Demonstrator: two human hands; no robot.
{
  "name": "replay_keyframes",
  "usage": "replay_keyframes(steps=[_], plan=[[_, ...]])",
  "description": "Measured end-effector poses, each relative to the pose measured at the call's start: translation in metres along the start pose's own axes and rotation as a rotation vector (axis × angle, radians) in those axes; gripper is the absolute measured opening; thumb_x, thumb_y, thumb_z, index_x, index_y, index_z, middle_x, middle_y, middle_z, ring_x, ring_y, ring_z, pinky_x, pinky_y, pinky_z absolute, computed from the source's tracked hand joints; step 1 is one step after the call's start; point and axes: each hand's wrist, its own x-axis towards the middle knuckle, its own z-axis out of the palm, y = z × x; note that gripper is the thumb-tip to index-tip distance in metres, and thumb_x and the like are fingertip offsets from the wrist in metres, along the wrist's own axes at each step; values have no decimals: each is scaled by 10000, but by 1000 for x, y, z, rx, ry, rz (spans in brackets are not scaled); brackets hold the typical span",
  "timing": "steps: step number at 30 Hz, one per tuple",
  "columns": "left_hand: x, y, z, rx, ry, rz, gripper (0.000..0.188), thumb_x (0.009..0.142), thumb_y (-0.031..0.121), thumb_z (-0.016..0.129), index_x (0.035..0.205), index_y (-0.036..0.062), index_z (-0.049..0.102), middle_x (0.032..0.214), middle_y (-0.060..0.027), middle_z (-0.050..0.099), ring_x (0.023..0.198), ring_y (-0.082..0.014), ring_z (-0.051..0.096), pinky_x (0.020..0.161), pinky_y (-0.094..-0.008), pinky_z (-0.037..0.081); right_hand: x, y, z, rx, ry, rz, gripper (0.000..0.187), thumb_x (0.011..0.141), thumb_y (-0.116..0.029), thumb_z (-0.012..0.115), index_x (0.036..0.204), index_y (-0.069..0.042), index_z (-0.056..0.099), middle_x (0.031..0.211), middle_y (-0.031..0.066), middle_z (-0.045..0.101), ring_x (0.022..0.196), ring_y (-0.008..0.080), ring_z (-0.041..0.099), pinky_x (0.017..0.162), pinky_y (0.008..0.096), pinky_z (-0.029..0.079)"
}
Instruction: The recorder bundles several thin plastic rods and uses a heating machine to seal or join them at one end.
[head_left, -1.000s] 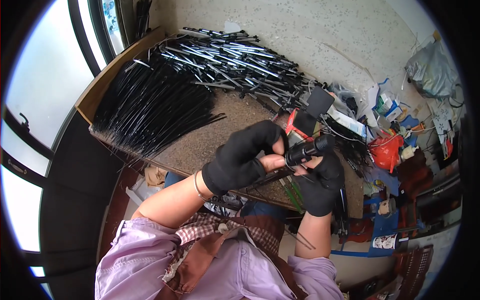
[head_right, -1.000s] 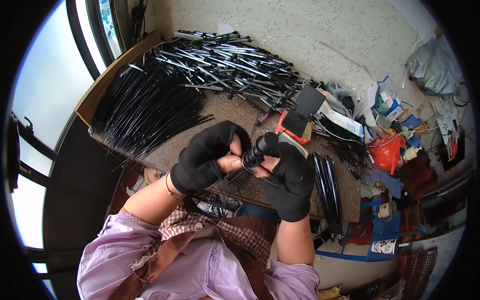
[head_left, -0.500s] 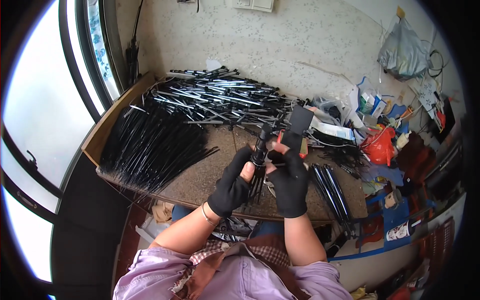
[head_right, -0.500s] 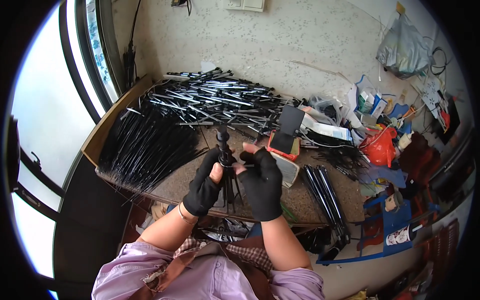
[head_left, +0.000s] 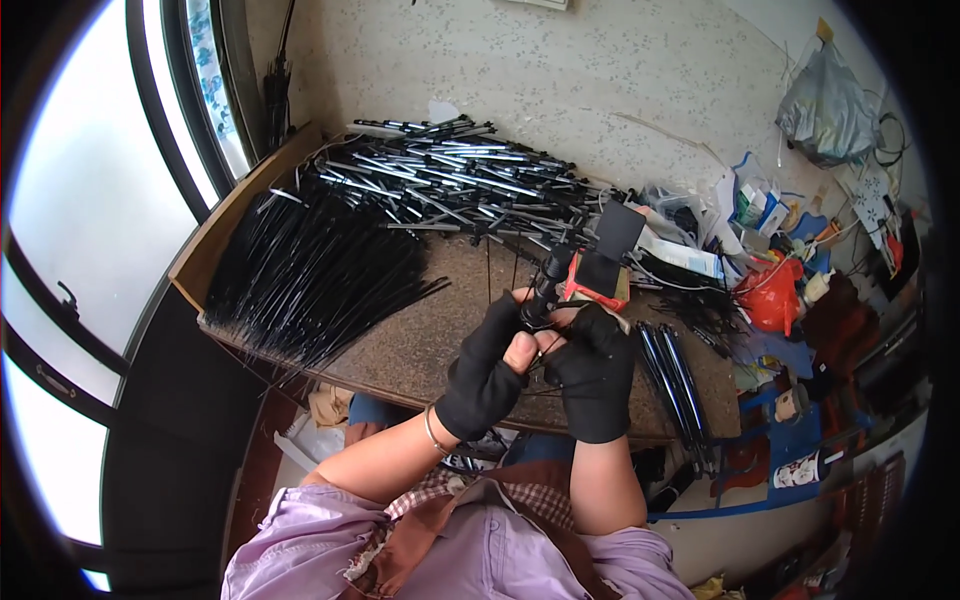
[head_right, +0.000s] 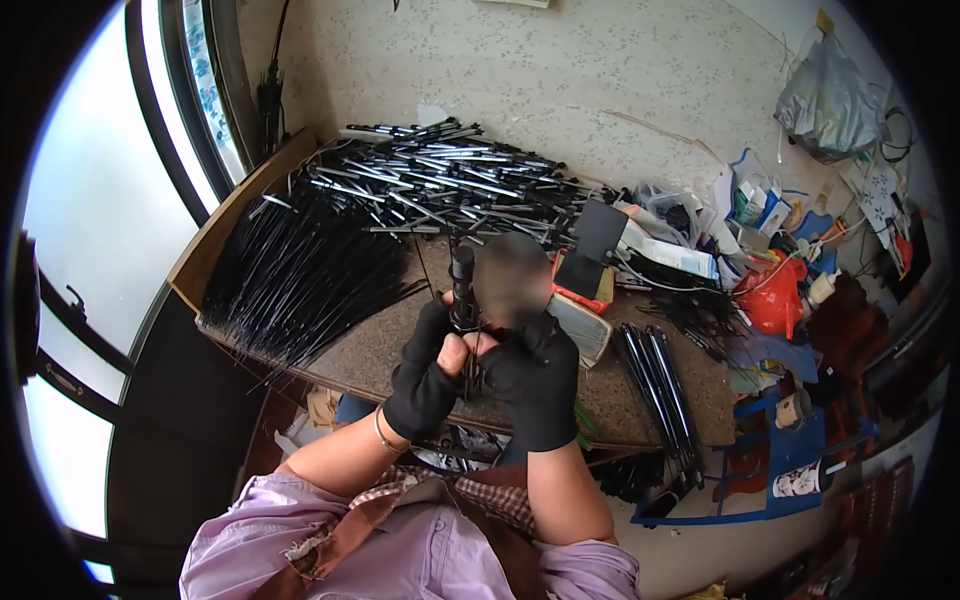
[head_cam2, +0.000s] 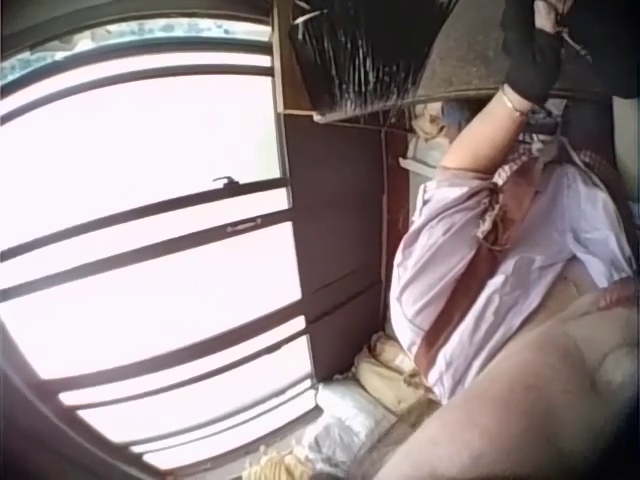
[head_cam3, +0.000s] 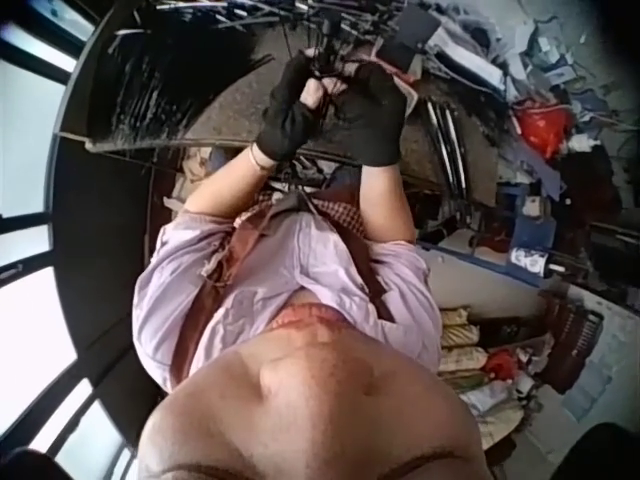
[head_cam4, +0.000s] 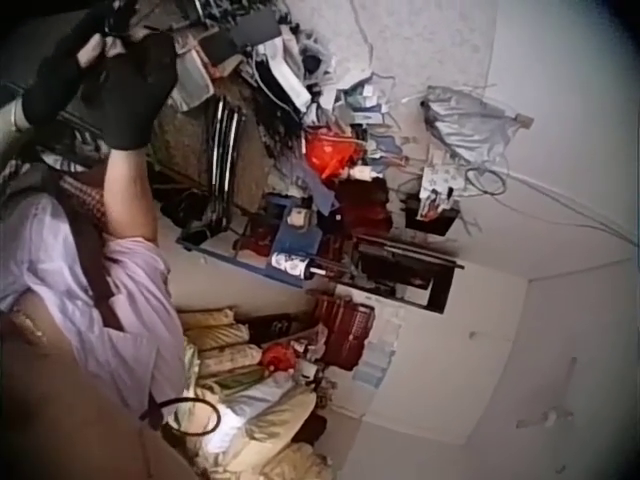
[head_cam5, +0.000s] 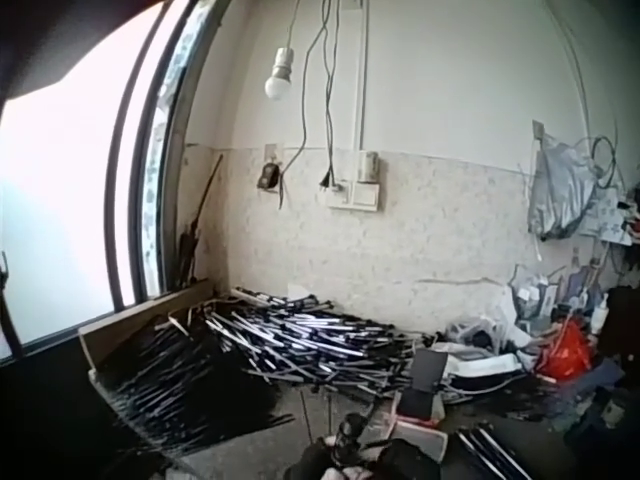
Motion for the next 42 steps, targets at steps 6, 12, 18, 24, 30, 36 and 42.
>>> replay_keyframes(steps=[6, 12, 18, 24, 30, 36, 42], plan=[[0, -2, 2, -52, 54, -51, 418, 945, 219, 420, 1284, -10, 337, 1000, -43, 546, 931, -98, 511, 836, -241, 395, 0, 2, 8, -299, 105, -328, 144, 714, 0, 664, 841, -3, 596, 792, 47, 585, 715, 114, 561, 653, 247, 447], [6, 2, -8, -75, -60, -38, 438, 943, 231, 426, 1293, -12, 324, 1005, -45, 548, 943, -100, 508, 841, -239, 390, 8, 16, -3, 136, -64, -114, 151, 713, 1, 668, 846, -6, 595, 792, 55, 581, 699, 123, 561, 654, 247, 444], [0, -8, -7, -186, -23, -113, 428, 932, 233, 452, 1270, -6, 344, 1049, -53, 540, 946, -106, 512, 859, -244, 381, 3, 14, 11, -229, 102, -380, 163, 720, -27, 684, 862, -3, 607, 776, 24, 601, 712, 94, 554, 657, 229, 444], [4, 0, -11, -22, -84, -48, 446, 916, 305, 470, 1228, -2, 379, 1059, -56, 525, 946, -131, 500, 866, -267, 374, 13, 17, -4, 119, -135, -168, 125, 743, -33, 671, 842, 2, 604, 794, 40, 602, 704, 113, 557, 657, 237, 438], [4, -2, -16, 161, -94, -26, 463, 909, 353, 473, 1186, -11, 401, 1045, -81, 530, 925, -152, 517, 836, -285, 394, -3, 7, 11, -71, 37, -254, 96, 749, -8, 651, 833, 12, 609, 790, 31, 605, 711, 102, 560, 672, 232, 442], [17, 13, -27, 394, -222, 1, 451, 891, 338, 518, 1150, -23, 440, 988, -100, 547, 847, -171, 544, 758, -288, 428, 3, 14, 3, 62, -44, -173, 94, 763, -20, 628, 849, 9, 603, 771, 37, 587, 705, 106, 557, 639, 232, 438], [19, 9, -42, 359, -311, 50, 437, 874, 311, 559, 1134, -26, 461, 932, -85, 567, 804, -176, 554, 720, -286, 441, 10, 13, 1, -2, -168, -265, 85, 745, 50, 593, 825, 21, 591, 780, 46, 585, 721, 106, 555, 660, 231, 438]])
